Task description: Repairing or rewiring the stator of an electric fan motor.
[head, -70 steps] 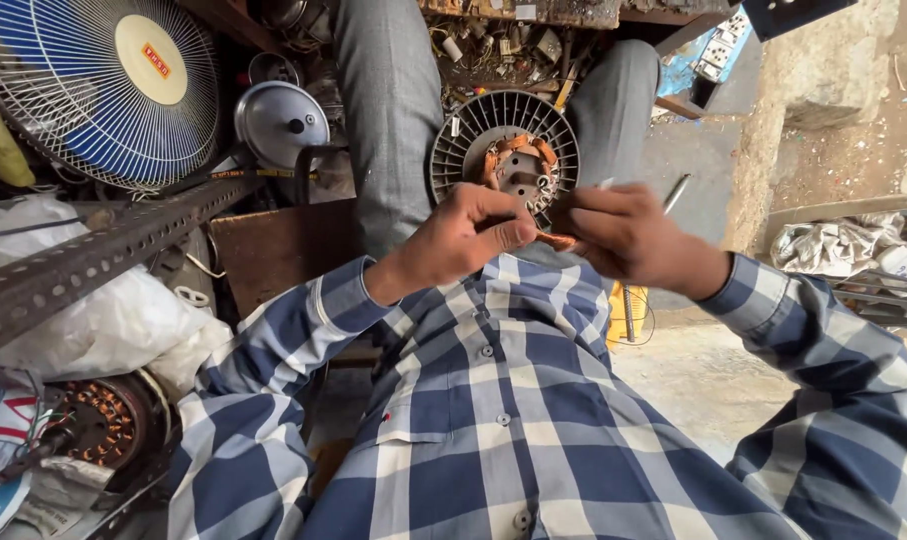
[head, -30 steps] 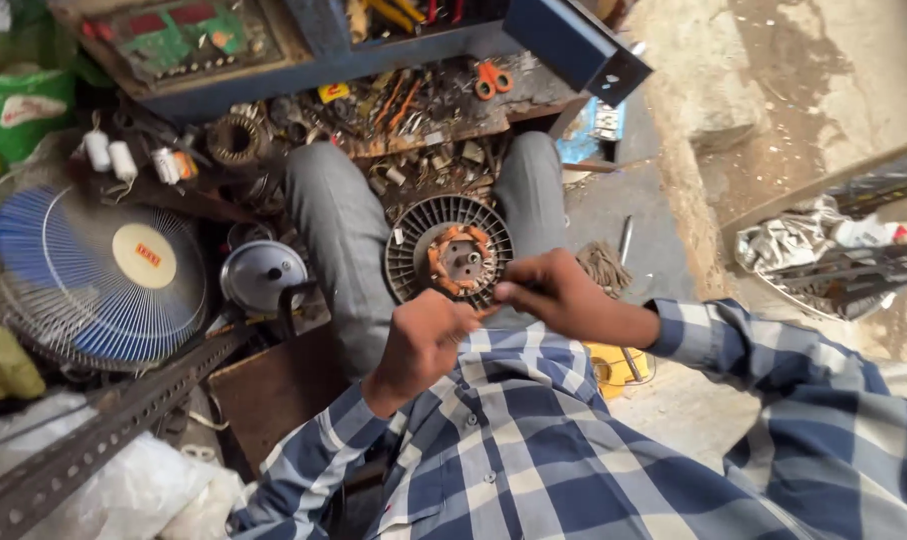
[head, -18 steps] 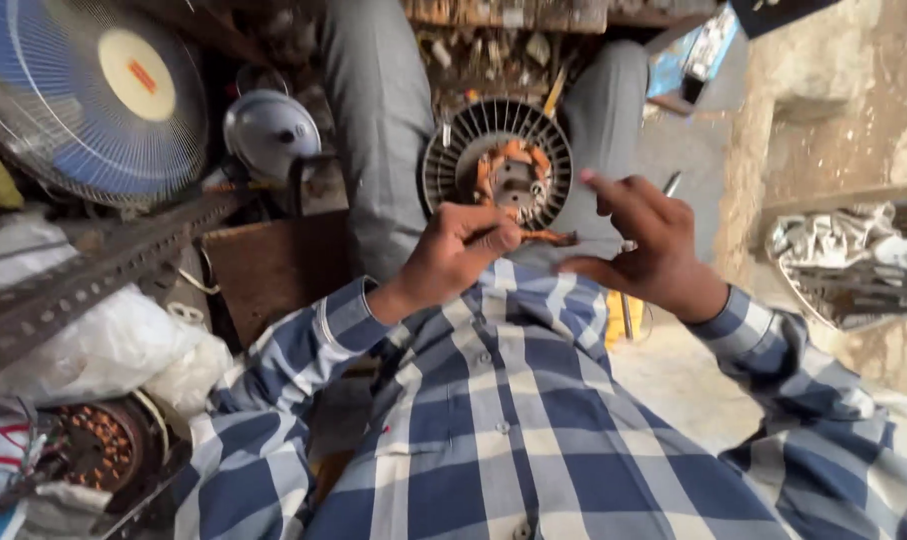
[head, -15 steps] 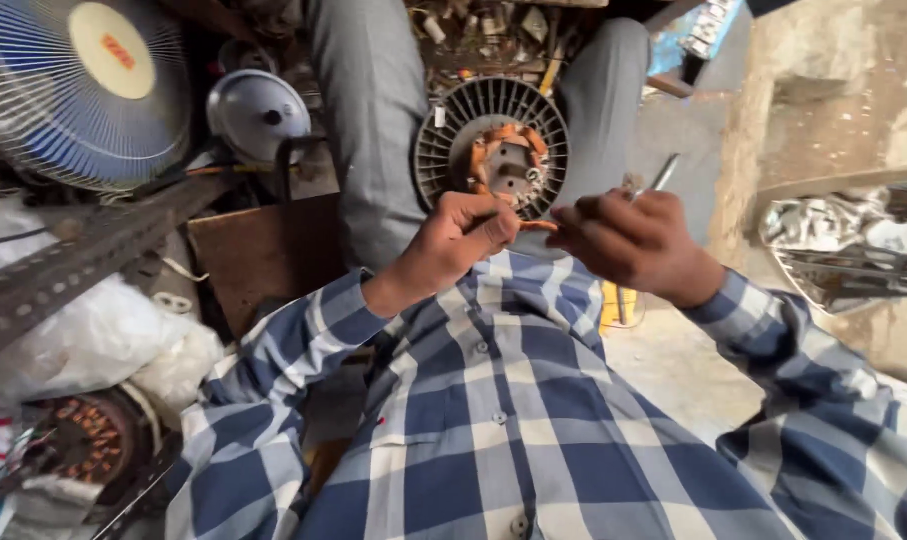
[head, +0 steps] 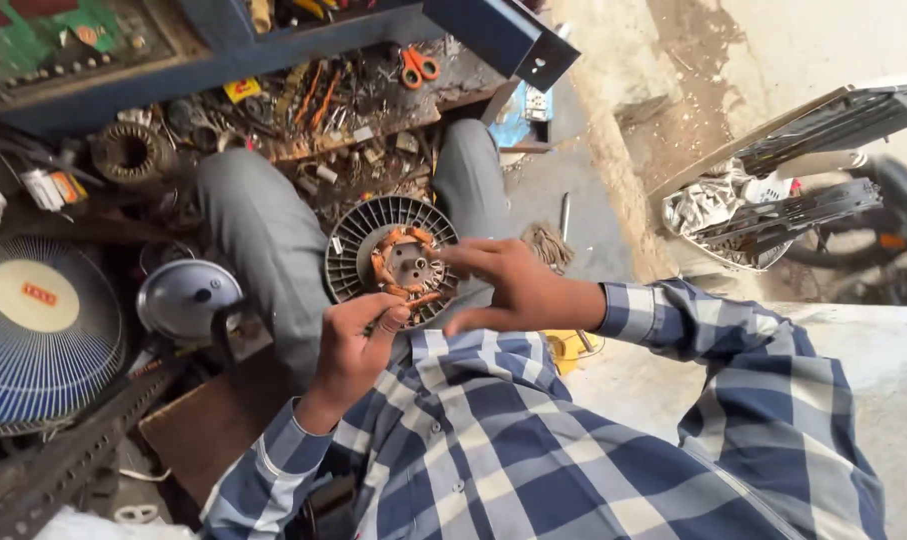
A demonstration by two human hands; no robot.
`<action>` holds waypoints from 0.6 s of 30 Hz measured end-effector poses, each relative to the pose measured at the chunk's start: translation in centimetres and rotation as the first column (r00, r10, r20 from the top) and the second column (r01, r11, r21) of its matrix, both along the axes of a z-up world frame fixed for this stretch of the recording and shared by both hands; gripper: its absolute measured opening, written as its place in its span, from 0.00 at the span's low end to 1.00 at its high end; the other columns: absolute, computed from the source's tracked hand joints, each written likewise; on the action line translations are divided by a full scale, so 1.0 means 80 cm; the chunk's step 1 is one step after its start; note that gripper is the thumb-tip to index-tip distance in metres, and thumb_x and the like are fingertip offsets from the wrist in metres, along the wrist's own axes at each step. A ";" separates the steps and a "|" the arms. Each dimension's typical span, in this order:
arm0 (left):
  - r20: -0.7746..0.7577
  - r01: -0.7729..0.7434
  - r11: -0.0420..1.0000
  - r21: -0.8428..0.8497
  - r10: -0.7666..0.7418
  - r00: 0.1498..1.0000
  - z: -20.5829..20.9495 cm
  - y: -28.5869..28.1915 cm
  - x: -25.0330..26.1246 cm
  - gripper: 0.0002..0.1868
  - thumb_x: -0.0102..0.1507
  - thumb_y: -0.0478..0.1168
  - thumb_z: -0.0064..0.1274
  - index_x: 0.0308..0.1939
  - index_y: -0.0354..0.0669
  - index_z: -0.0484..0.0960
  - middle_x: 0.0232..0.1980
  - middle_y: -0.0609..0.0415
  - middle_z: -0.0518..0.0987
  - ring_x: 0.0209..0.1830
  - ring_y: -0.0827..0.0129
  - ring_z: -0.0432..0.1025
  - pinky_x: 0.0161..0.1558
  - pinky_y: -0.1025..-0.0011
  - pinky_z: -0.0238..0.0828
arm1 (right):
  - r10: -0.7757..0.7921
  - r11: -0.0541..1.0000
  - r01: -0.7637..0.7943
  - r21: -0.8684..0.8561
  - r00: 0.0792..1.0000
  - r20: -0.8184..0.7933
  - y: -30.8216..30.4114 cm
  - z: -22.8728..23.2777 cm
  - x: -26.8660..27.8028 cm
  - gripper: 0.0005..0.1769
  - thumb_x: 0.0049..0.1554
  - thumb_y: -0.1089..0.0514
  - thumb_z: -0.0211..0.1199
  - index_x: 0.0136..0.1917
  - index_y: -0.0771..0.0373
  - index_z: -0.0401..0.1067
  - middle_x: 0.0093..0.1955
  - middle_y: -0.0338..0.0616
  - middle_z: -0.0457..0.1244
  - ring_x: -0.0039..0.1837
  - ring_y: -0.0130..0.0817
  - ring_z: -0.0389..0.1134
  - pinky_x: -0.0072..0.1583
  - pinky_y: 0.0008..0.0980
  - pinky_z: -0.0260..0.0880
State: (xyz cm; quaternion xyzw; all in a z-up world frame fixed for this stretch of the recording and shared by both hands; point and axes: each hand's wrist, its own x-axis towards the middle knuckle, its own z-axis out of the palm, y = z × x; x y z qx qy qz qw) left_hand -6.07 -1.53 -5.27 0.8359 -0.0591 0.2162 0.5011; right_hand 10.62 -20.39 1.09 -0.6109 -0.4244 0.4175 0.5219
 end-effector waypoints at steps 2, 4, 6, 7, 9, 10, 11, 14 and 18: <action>-0.258 -0.032 0.834 -0.550 -0.133 0.957 -0.039 -0.004 -0.008 0.17 0.71 0.45 0.53 0.37 0.32 0.80 0.30 0.58 0.75 0.28 0.77 0.67 0.31 0.73 0.62 | -0.196 0.944 -0.103 0.312 0.586 0.786 -0.007 -0.006 0.002 0.29 0.57 0.45 0.72 0.59 0.71 0.72 0.41 0.42 0.59 0.38 0.31 0.62 0.37 0.30 0.59; -0.253 -0.023 0.679 -0.734 -0.243 0.937 -0.051 -0.007 -0.009 0.18 0.72 0.45 0.53 0.36 0.32 0.79 0.30 0.60 0.74 0.29 0.78 0.65 0.32 0.74 0.61 | -0.210 0.945 -0.138 0.298 0.444 0.871 -0.014 -0.023 0.002 0.24 0.57 0.48 0.72 0.57 0.68 0.74 0.40 0.40 0.58 0.37 0.31 0.61 0.36 0.31 0.58; -0.222 -0.028 0.487 -0.873 -0.345 0.912 -0.055 -0.005 -0.009 0.19 0.73 0.46 0.53 0.35 0.32 0.79 0.30 0.62 0.72 0.29 0.79 0.62 0.34 0.75 0.59 | -0.223 0.945 -0.172 0.279 0.286 0.932 -0.015 -0.034 0.004 0.19 0.58 0.51 0.73 0.56 0.65 0.76 0.38 0.39 0.58 0.36 0.30 0.61 0.35 0.32 0.57; -0.258 -0.044 0.550 -0.834 -0.318 0.912 -0.053 -0.002 -0.009 0.19 0.73 0.46 0.52 0.36 0.33 0.79 0.29 0.62 0.72 0.28 0.78 0.62 0.33 0.74 0.60 | -0.196 0.952 -0.156 0.265 0.357 0.914 -0.015 -0.038 0.003 0.14 0.59 0.53 0.72 0.53 0.63 0.75 0.38 0.39 0.57 0.37 0.32 0.61 0.37 0.34 0.58; -0.288 -0.051 0.610 -0.791 -0.297 0.910 -0.034 0.005 -0.001 0.18 0.73 0.46 0.52 0.36 0.33 0.80 0.28 0.61 0.71 0.27 0.77 0.61 0.32 0.73 0.60 | -0.173 0.959 -0.134 0.250 0.422 0.890 -0.011 -0.053 0.006 0.11 0.61 0.54 0.71 0.50 0.61 0.74 0.38 0.39 0.57 0.38 0.33 0.61 0.39 0.35 0.58; -0.273 -0.042 0.833 -0.552 -0.133 0.953 -0.017 0.009 0.008 0.16 0.72 0.45 0.52 0.37 0.34 0.81 0.28 0.58 0.72 0.27 0.72 0.64 0.31 0.71 0.61 | -0.104 0.987 0.004 0.158 0.768 0.632 -0.008 -0.065 0.009 0.10 0.63 0.54 0.69 0.49 0.63 0.74 0.37 0.39 0.57 0.38 0.31 0.59 0.39 0.34 0.56; -0.207 -0.074 0.963 -0.259 0.019 0.978 0.000 0.012 0.013 0.15 0.71 0.44 0.52 0.39 0.35 0.82 0.28 0.54 0.73 0.28 0.67 0.66 0.31 0.68 0.62 | -0.086 0.996 0.086 0.011 0.968 0.234 -0.005 -0.078 0.010 0.12 0.66 0.53 0.67 0.47 0.65 0.75 0.35 0.38 0.56 0.37 0.29 0.56 0.39 0.33 0.53; 0.022 -0.111 0.990 0.087 0.109 0.994 0.004 0.031 0.052 0.12 0.72 0.42 0.51 0.42 0.36 0.82 0.33 0.47 0.78 0.33 0.55 0.73 0.35 0.60 0.68 | -0.189 0.981 0.187 -0.047 0.981 -0.039 0.001 -0.140 0.038 0.14 0.65 0.53 0.66 0.50 0.69 0.78 0.39 0.38 0.63 0.42 0.25 0.61 0.43 0.31 0.59; -0.180 -0.198 0.975 -0.099 0.178 0.967 -0.029 0.084 0.093 0.15 0.75 0.42 0.47 0.44 0.31 0.80 0.35 0.43 0.77 0.33 0.61 0.74 0.35 0.64 0.69 | -0.142 0.978 0.174 -0.116 0.960 0.242 0.025 -0.199 0.112 0.19 0.63 0.51 0.58 0.61 0.65 0.72 0.42 0.37 0.66 0.39 0.25 0.64 0.41 0.30 0.66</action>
